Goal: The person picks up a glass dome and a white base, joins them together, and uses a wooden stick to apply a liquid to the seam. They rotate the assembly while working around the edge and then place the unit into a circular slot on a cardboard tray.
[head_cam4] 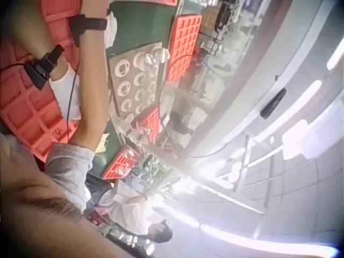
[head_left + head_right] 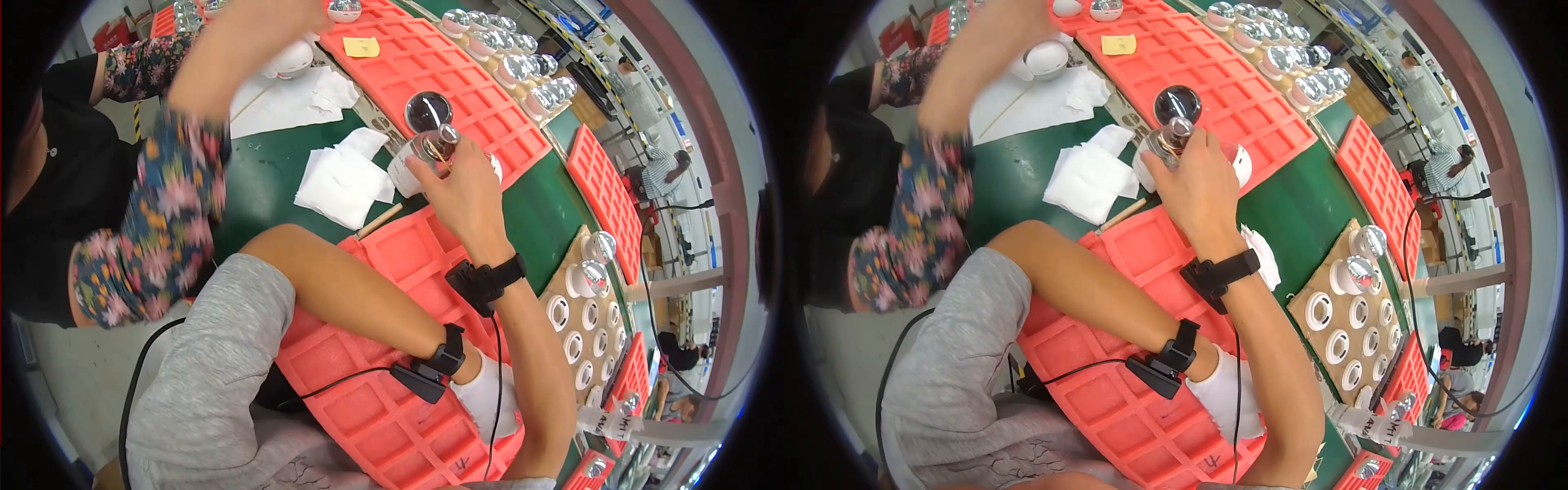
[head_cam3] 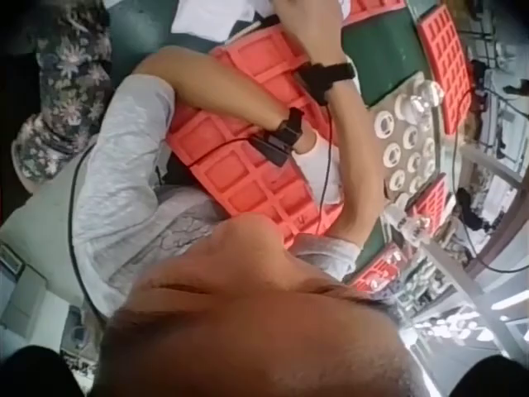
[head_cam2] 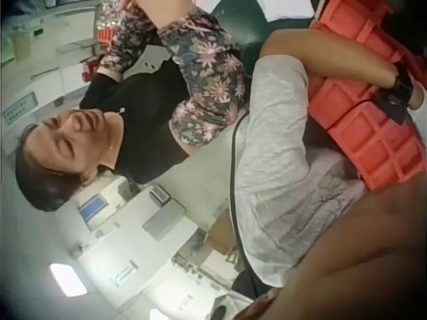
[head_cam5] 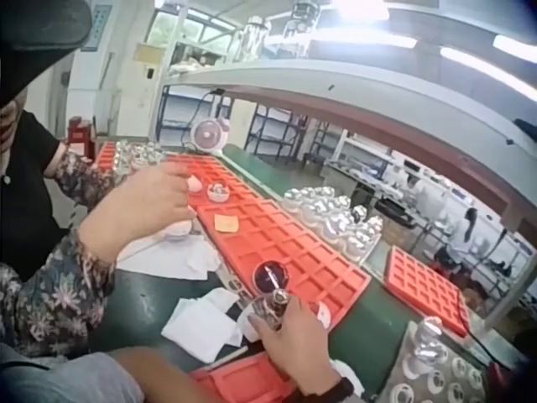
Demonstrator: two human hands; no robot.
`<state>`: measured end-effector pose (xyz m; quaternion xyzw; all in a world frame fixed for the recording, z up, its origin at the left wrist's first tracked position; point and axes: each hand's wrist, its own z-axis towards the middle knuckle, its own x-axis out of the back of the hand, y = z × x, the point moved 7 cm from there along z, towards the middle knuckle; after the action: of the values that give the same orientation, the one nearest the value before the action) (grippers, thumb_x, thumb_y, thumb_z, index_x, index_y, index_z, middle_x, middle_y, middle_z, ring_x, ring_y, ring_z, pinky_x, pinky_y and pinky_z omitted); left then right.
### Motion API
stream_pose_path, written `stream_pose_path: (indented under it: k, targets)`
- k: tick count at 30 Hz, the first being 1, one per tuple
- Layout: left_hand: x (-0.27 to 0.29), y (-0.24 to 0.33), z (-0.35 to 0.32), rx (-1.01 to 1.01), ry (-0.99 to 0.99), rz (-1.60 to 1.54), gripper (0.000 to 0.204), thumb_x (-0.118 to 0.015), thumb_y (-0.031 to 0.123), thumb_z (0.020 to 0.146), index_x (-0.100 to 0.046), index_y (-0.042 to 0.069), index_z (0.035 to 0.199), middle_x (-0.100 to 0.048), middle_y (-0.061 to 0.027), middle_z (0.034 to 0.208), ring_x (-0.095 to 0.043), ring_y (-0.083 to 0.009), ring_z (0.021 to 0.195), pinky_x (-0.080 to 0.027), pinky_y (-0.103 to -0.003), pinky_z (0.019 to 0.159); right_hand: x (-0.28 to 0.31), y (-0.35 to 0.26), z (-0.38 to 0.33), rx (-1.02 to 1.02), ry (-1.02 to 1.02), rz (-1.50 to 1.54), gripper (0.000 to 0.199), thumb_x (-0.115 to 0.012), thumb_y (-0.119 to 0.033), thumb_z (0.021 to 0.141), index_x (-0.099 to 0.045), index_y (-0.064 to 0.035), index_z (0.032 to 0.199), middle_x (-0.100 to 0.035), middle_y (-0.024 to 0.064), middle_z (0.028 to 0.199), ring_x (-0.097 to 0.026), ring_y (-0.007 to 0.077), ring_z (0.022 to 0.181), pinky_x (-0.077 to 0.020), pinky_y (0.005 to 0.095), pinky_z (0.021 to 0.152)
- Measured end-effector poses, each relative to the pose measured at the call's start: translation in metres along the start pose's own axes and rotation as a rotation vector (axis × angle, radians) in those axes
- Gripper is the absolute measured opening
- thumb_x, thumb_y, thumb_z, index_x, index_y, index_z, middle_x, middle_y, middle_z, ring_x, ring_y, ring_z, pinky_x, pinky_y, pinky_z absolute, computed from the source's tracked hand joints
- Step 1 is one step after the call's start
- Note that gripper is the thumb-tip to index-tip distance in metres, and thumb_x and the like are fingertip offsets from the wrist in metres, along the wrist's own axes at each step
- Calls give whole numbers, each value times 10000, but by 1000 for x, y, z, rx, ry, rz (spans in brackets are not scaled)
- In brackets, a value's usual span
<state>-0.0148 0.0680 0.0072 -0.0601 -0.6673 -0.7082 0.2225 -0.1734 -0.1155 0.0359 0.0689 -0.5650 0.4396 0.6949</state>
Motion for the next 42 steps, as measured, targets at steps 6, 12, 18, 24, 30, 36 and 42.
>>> stream_pose_path:
  k: [6,12,18,24,30,36,42]
  targets:
    - [0,1,0,-33,-54,54,539,-750,345,756,-637,-32,1124,-696,-259,981,-679,-400,939,-540,-453,823,8,-13,-3,32,-103,101,515,-806,-383,840,-675,45,1095,-701,169,891,-669,287,770,-534,391,728]
    - [-3,-6,5,-43,45,-27,569,-784,337,759,-622,-24,1168,-693,-246,974,-680,-393,930,-543,-443,818,52,-20,-8,-68,-35,378,436,-787,-336,895,-680,43,1083,-683,89,859,-630,147,760,-504,312,694]
    - [-8,-27,10,-94,163,-19,611,-818,321,764,-599,-16,1223,-681,-231,1003,-681,-387,924,-545,-435,812,150,-11,-61,-179,138,362,387,-732,-207,946,-639,67,1204,-678,41,1035,-605,89,898,-480,261,773]
    - [-5,-4,11,-108,42,25,626,-797,297,804,-563,-2,1303,-549,-223,1214,-661,-384,981,-539,-458,822,240,18,-229,-430,483,306,550,-812,-33,820,-598,60,1318,-709,83,1138,-670,150,1045,-544,268,870]
    - [8,-1,10,-239,175,232,525,-809,336,786,-646,106,1229,-612,-163,1217,-612,-375,1095,-505,-466,974,306,53,-411,-944,580,-102,473,-819,-85,824,-640,17,1250,-689,26,1070,-605,90,903,-487,241,737]
    - [6,2,16,-259,171,336,420,-811,339,791,-707,131,1141,-623,-123,1214,-593,-352,1112,-498,-456,987,319,112,-544,-1070,619,-389,289,-803,-178,874,-681,17,1049,-632,-21,884,-489,63,746,-411,269,629]
    - [-9,13,24,-310,143,432,348,-786,308,820,-725,143,1121,-638,-119,1226,-599,-342,1100,-512,-450,957,332,185,-598,-1001,717,-289,304,-772,-205,896,-678,33,1061,-634,-13,811,-520,85,719,-439,281,649]
